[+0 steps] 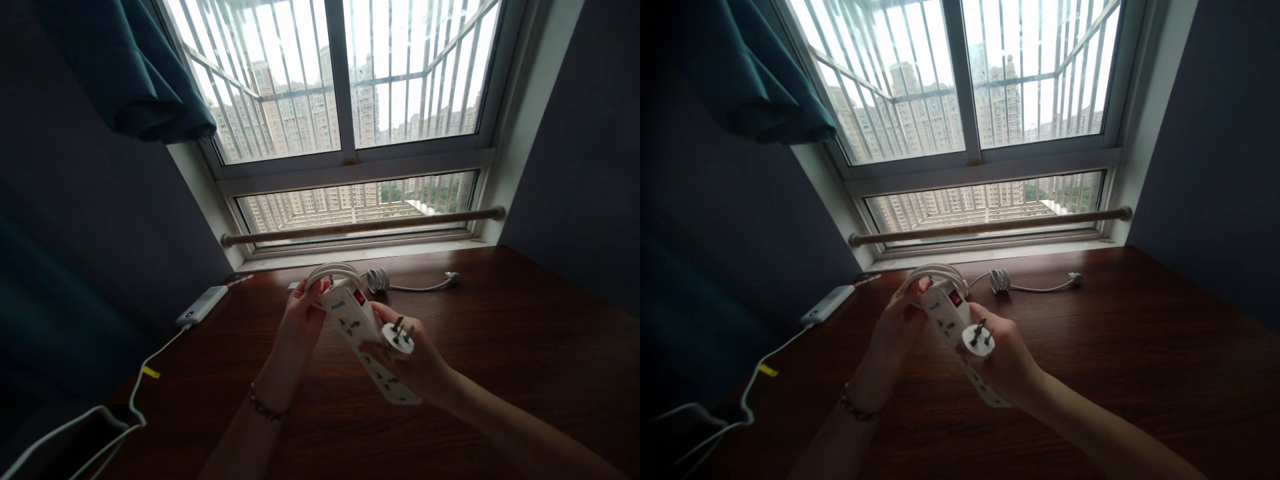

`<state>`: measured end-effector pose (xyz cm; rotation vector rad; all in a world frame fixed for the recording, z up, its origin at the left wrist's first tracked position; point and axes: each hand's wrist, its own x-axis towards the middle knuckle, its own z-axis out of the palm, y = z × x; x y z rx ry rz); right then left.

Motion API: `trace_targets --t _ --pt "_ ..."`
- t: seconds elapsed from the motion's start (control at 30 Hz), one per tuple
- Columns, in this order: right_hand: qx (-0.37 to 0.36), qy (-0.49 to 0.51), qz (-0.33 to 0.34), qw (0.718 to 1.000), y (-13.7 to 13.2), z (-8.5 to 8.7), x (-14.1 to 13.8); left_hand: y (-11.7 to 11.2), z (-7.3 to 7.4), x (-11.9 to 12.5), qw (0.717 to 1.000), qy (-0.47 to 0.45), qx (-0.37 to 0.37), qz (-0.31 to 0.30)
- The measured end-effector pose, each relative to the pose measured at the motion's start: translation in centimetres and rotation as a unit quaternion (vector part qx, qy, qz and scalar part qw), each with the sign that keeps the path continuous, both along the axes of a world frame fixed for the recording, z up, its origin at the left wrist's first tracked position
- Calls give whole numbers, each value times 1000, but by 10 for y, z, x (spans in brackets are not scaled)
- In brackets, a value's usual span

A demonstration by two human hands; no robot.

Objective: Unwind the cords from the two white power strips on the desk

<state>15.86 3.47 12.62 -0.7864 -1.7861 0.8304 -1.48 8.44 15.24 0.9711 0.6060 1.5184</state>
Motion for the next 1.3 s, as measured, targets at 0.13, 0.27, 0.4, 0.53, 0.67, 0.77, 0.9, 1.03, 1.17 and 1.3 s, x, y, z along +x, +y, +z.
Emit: trace_targets --t 0.13,0.27,0.4,0.53,0.67,0.77,0.9,1.03,1.17,1.3 --pt "-32 6 38 999 1 4 7 5 4 -12 998 28 34 -37" --pt "59 -50 -40 996 3 4 12 0 14 -27 960 246 99 -93" --pt "281 -183 -149 930 3 1 11 -16 23 -31 906 370 195 -67" --pt "427 -277 -204 836 -1 -3 1 -29 27 -23 825 512 238 20" --pt "463 -297 -243 799 -6 -6 -5 -36 28 -15 765 589 258 23" --pt "461 -307 -248 794 -9 -6 -5 -39 30 -11 780 573 251 21" --pt "466 -327 -249 784 -14 -4 -5 -36 34 -16 887 448 109 11" --pt "486 -342 -234 769 -20 -6 -11 -23 32 -26 973 223 -54 19" --pt "462 -315 -257 788 -24 -17 -20 -14 27 -29 997 19 -69 -4" --pt "443 -275 -205 828 -25 -24 -24 -15 25 -31 999 -44 12 -31"
